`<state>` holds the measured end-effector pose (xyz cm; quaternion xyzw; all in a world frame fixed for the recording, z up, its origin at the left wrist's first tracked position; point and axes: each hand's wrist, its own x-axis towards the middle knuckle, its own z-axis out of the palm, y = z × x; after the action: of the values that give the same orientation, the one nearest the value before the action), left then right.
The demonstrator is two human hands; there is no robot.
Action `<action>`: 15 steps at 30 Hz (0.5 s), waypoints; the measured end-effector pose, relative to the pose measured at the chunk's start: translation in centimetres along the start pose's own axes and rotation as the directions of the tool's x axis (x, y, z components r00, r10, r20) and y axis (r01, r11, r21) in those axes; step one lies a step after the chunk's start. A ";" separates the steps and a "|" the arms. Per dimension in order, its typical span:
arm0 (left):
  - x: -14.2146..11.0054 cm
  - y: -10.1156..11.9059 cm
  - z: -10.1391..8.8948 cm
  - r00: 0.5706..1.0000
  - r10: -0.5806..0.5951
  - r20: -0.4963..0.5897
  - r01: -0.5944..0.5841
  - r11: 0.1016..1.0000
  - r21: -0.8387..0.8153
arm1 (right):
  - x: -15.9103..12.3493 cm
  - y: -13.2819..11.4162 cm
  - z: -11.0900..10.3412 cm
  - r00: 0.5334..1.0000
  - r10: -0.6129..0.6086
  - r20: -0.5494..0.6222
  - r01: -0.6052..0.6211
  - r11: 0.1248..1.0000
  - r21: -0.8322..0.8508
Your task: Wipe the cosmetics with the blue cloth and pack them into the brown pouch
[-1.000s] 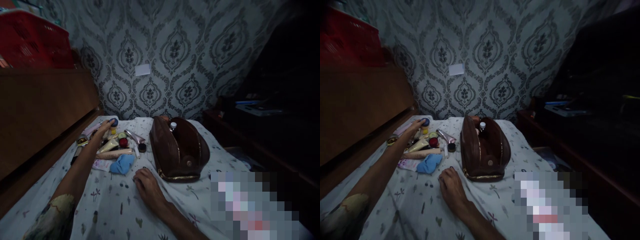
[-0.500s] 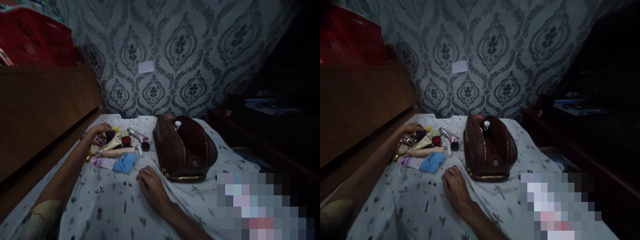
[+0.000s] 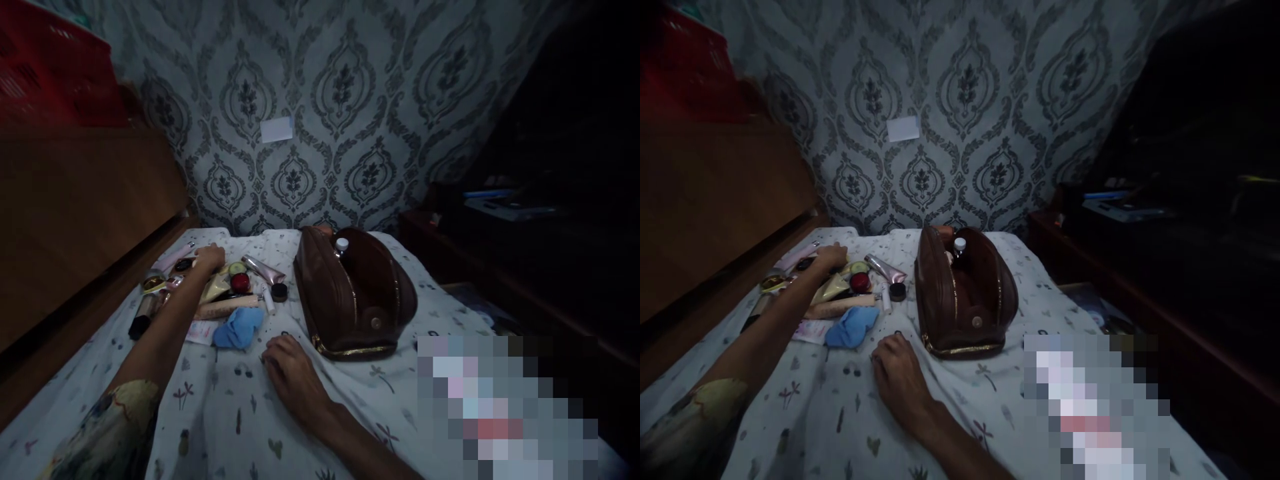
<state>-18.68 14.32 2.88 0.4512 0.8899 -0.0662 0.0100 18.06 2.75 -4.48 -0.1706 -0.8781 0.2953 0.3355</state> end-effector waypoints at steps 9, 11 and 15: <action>-0.8 -2.9 0.2 0.984 0.094 -0.151 -0.150 0.895 -0.419 | 0.0 -0.1 -0.1 1.000 0.010 0.022 -0.010 1.000 -0.007; -0.9 -3.3 0.1 0.974 0.088 -0.209 -0.191 0.816 -0.545 | 0.0 0.0 -0.1 1.000 0.013 0.024 -0.013 1.000 -0.003; -1.2 -3.8 -0.3 0.958 -0.014 -0.288 -0.222 0.600 -0.769 | 0.1 0.0 -0.3 0.999 0.024 0.038 -0.024 1.000 -0.008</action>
<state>-21.03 11.12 3.72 0.4557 0.7911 0.3969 0.0942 18.15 2.86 -4.24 -0.1766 -0.8833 0.2991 0.3147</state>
